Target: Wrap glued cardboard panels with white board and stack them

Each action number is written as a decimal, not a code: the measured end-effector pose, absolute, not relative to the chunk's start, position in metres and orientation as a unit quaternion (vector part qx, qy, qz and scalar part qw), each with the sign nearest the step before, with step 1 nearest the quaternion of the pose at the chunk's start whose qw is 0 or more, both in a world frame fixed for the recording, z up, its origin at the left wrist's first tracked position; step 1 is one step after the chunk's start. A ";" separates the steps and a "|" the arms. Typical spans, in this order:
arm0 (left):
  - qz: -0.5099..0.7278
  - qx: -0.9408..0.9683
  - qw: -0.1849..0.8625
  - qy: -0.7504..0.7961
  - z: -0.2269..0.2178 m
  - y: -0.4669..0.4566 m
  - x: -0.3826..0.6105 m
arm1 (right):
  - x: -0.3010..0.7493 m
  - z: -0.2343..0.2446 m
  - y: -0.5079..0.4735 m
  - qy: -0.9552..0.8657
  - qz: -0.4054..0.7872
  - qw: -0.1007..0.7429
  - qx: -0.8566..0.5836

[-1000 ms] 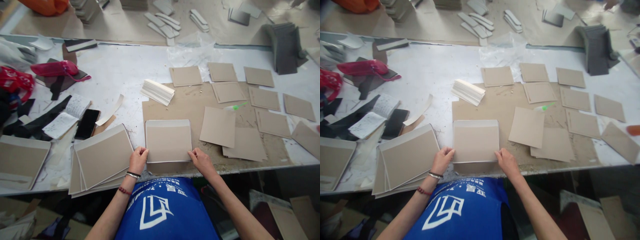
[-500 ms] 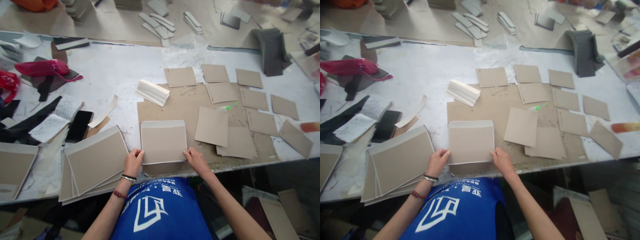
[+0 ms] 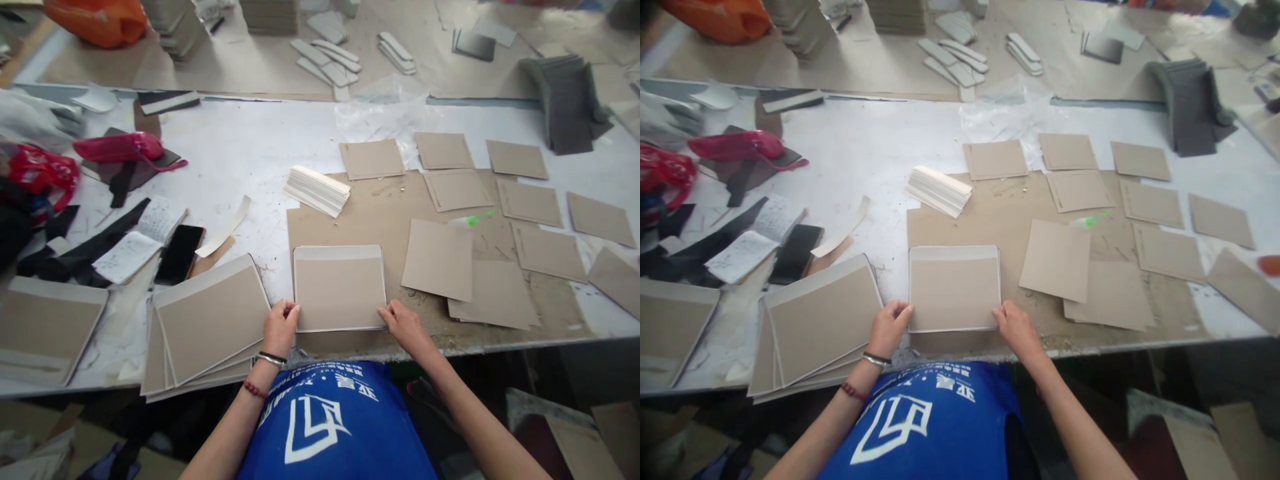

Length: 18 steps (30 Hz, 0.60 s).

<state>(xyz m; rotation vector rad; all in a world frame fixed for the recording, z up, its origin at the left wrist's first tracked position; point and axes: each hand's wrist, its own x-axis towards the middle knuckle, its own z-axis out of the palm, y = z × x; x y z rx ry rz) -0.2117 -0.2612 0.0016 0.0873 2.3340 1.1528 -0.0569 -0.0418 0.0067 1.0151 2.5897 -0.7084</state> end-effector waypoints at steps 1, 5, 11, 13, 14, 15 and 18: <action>0.429 0.031 0.264 0.863 0.001 -0.261 -0.212 | -0.057 0.006 -0.041 0.893 -0.248 0.136 0.349; 0.425 0.033 0.254 0.868 0.002 -0.260 -0.212 | -0.056 0.003 -0.040 0.893 -0.258 0.132 0.343; 0.398 0.045 0.250 0.882 0.006 -0.260 -0.211 | -0.056 0.004 -0.041 0.895 -0.252 0.128 0.346; 0.388 0.047 0.250 0.886 0.007 -0.260 -0.211 | -0.057 0.006 -0.042 0.896 -0.249 0.130 0.345; 0.387 0.049 0.249 0.887 0.007 -0.260 -0.211 | -0.058 0.007 -0.042 0.896 -0.246 0.131 0.345; 0.387 0.050 0.248 0.887 0.007 -0.260 -0.211 | -0.058 0.007 -0.043 0.896 -0.242 0.134 0.348; 0.389 0.052 0.248 0.886 0.007 -0.260 -0.211 | -0.060 0.010 -0.044 0.894 -0.233 0.143 0.356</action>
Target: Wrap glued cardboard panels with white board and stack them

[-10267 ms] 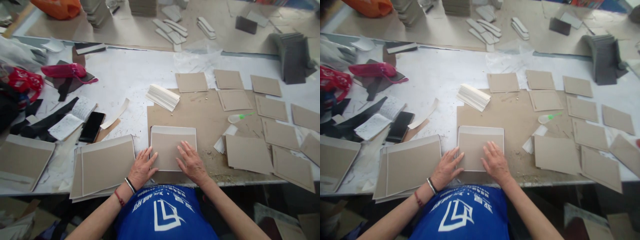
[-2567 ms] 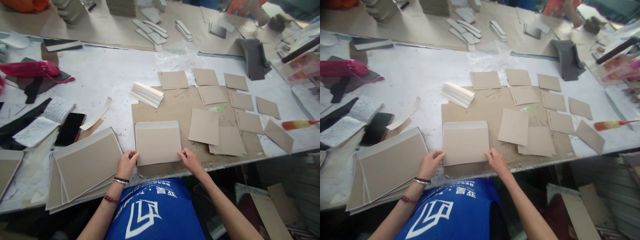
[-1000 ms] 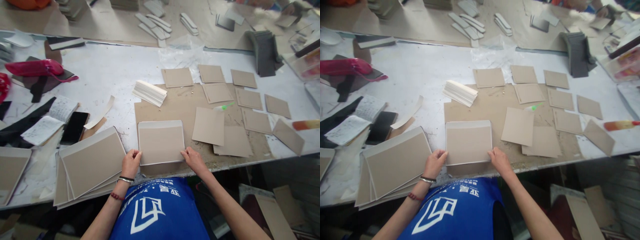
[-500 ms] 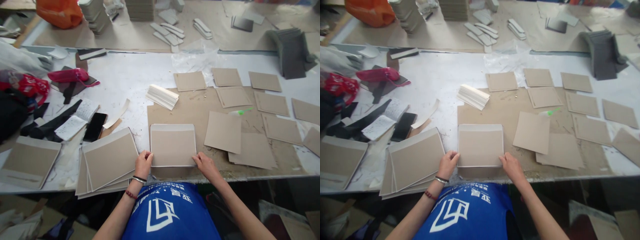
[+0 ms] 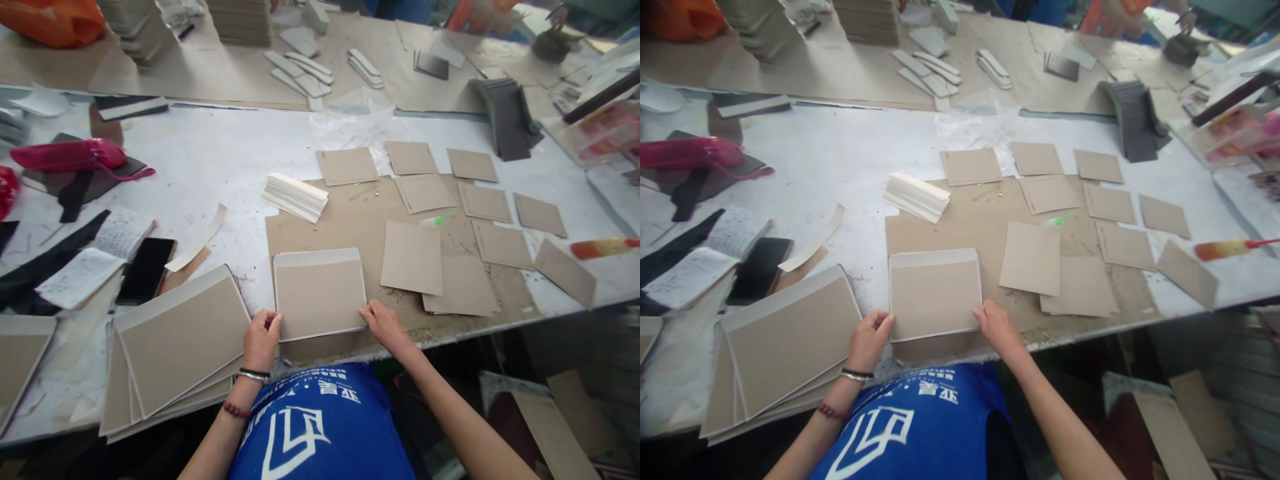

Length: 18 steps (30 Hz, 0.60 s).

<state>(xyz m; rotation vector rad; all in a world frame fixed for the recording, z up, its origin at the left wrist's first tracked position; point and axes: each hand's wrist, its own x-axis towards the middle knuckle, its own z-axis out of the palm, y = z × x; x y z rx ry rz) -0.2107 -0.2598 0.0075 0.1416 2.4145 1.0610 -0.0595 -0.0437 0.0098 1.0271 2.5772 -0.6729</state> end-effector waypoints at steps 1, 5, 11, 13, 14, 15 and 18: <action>0.388 0.052 0.247 0.887 0.008 -0.260 -0.211 | -0.060 0.010 -0.044 0.893 -0.230 0.146 0.358; 0.379 0.051 0.246 0.891 0.008 -0.259 -0.210 | -0.060 0.012 -0.044 0.893 -0.222 0.155 0.359; 0.366 0.052 0.241 0.897 0.009 -0.259 -0.210 | -0.060 0.012 -0.043 0.896 -0.215 0.162 0.352; 0.365 0.053 0.241 0.898 0.010 -0.259 -0.210 | -0.060 0.012 -0.043 0.895 -0.210 0.169 0.355; 0.365 0.055 0.241 0.898 0.010 -0.259 -0.210 | -0.061 0.013 -0.043 0.895 -0.208 0.172 0.356; 0.366 0.055 0.241 0.897 0.010 -0.259 -0.210 | -0.061 0.013 -0.043 0.894 -0.207 0.176 0.358; 0.368 0.053 0.240 0.897 0.011 -0.258 -0.210 | -0.063 0.015 -0.043 0.890 -0.207 0.188 0.360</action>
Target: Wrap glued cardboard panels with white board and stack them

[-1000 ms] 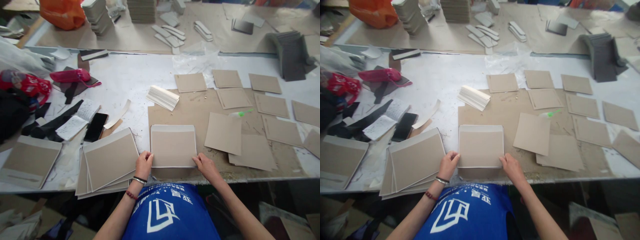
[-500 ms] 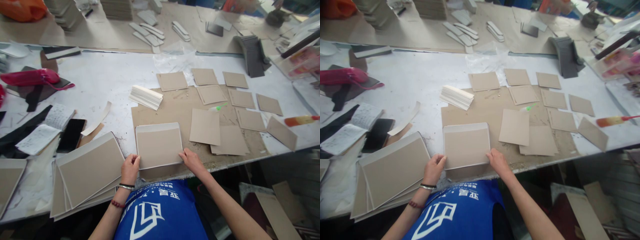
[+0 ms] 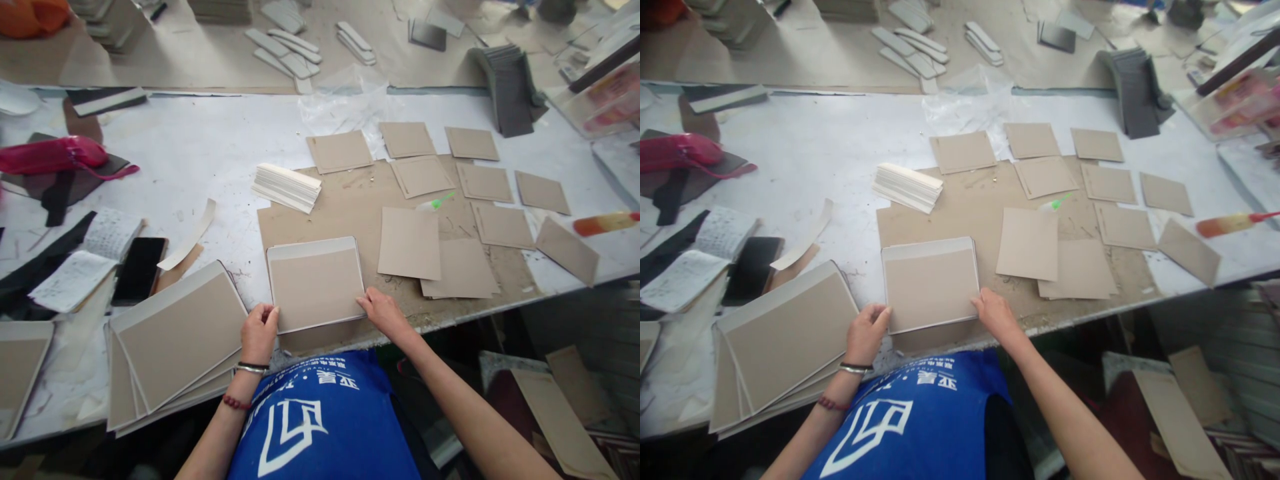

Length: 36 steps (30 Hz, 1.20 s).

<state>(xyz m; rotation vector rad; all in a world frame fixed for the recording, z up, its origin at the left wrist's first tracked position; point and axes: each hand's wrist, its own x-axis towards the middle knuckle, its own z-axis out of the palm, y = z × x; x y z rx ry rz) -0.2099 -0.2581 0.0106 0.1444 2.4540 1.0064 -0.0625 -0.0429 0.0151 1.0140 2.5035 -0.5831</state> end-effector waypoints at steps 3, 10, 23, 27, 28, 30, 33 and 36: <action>0.367 0.050 0.238 0.898 0.010 -0.258 -0.210 | -0.064 0.017 -0.043 0.887 -0.206 0.198 0.364; 0.365 0.056 0.225 0.901 0.007 -0.259 -0.209 | -0.065 0.018 -0.044 0.887 -0.198 0.204 0.364; 0.361 0.054 0.239 0.900 0.002 -0.259 -0.208 | -0.065 0.013 -0.043 0.890 -0.204 0.199 0.355; 0.355 0.059 0.236 0.902 0.001 -0.260 -0.208 | -0.065 0.015 -0.043 0.885 -0.208 0.206 0.360; 0.355 0.061 0.236 0.903 0.000 -0.260 -0.209 | -0.065 0.015 -0.043 0.885 -0.208 0.207 0.360; 0.354 0.067 0.228 0.904 -0.001 -0.260 -0.208 | -0.065 0.015 -0.044 0.886 -0.208 0.206 0.360; 0.349 0.077 0.204 0.911 -0.003 -0.260 -0.206 | -0.065 0.014 -0.044 0.885 -0.211 0.205 0.362; 0.356 0.084 0.167 0.916 -0.007 -0.260 -0.203 | -0.065 0.014 -0.044 0.884 -0.211 0.205 0.363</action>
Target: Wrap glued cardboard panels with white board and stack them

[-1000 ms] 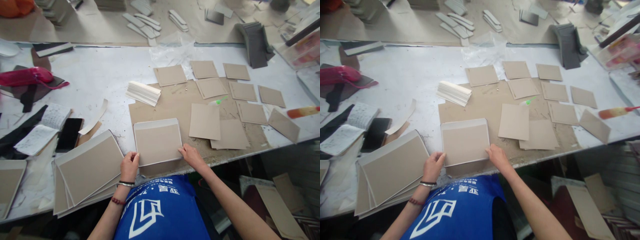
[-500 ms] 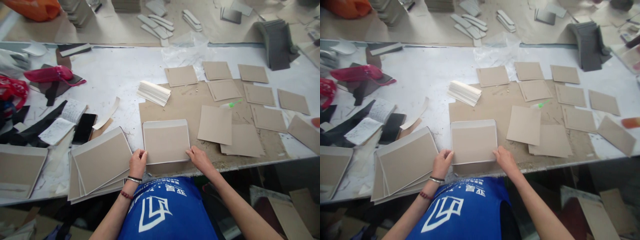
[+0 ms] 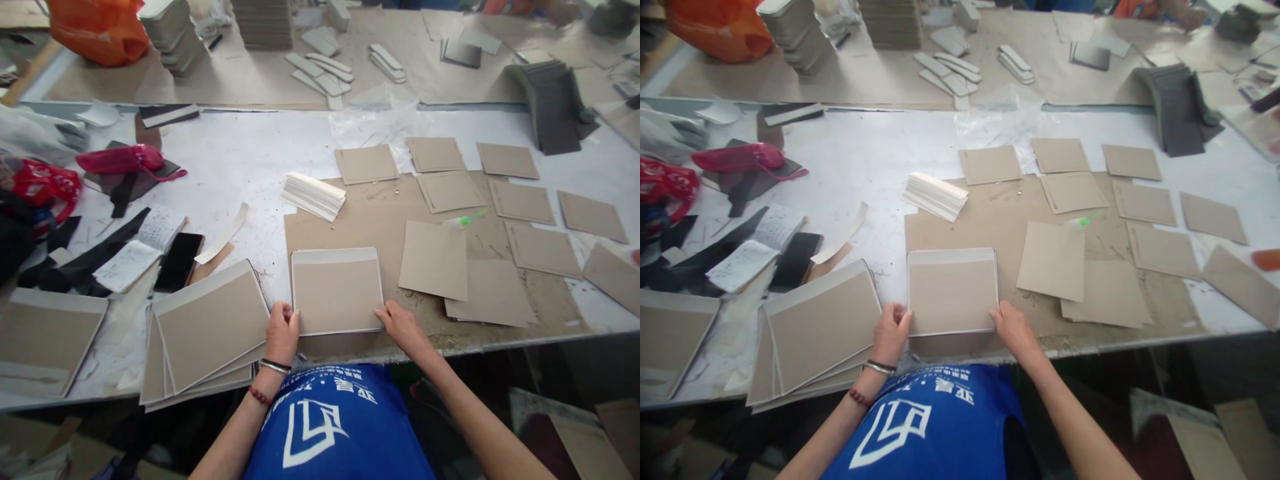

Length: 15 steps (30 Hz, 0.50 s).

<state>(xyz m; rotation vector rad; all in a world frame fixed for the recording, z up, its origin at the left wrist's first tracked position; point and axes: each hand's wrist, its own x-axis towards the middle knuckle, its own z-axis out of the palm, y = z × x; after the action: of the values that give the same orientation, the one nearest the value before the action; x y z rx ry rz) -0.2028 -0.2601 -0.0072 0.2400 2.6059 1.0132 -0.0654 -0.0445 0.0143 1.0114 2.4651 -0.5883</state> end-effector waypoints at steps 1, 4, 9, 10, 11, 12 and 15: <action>0.358 0.099 0.147 0.917 -0.009 -0.260 -0.202 | -0.065 0.014 -0.044 0.884 -0.210 0.205 0.363; 0.324 0.189 0.075 0.924 -0.011 -0.259 -0.198 | -0.065 0.013 -0.044 0.886 -0.210 0.202 0.360; 0.177 0.339 -0.014 0.924 -0.009 -0.259 -0.195 | -0.064 0.015 -0.044 0.884 -0.215 0.198 0.364; 0.161 0.371 -0.019 0.914 -0.009 -0.259 -0.195 | -0.064 0.016 -0.044 0.883 -0.216 0.199 0.366; 0.152 0.404 -0.018 0.902 -0.009 -0.259 -0.196 | -0.064 0.017 -0.044 0.883 -0.216 0.199 0.368; 0.145 0.434 -0.011 0.889 -0.010 -0.259 -0.197 | -0.065 0.018 -0.044 0.882 -0.215 0.199 0.369; 0.133 0.496 0.023 0.858 -0.012 -0.260 -0.202 | -0.065 0.019 -0.045 0.882 -0.213 0.200 0.370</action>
<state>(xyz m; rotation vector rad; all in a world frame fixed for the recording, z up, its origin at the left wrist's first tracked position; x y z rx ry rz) -0.2020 -0.2596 -0.0115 1.5349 2.6577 0.4109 -0.0651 -0.0450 0.0193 1.0348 2.4651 -0.5968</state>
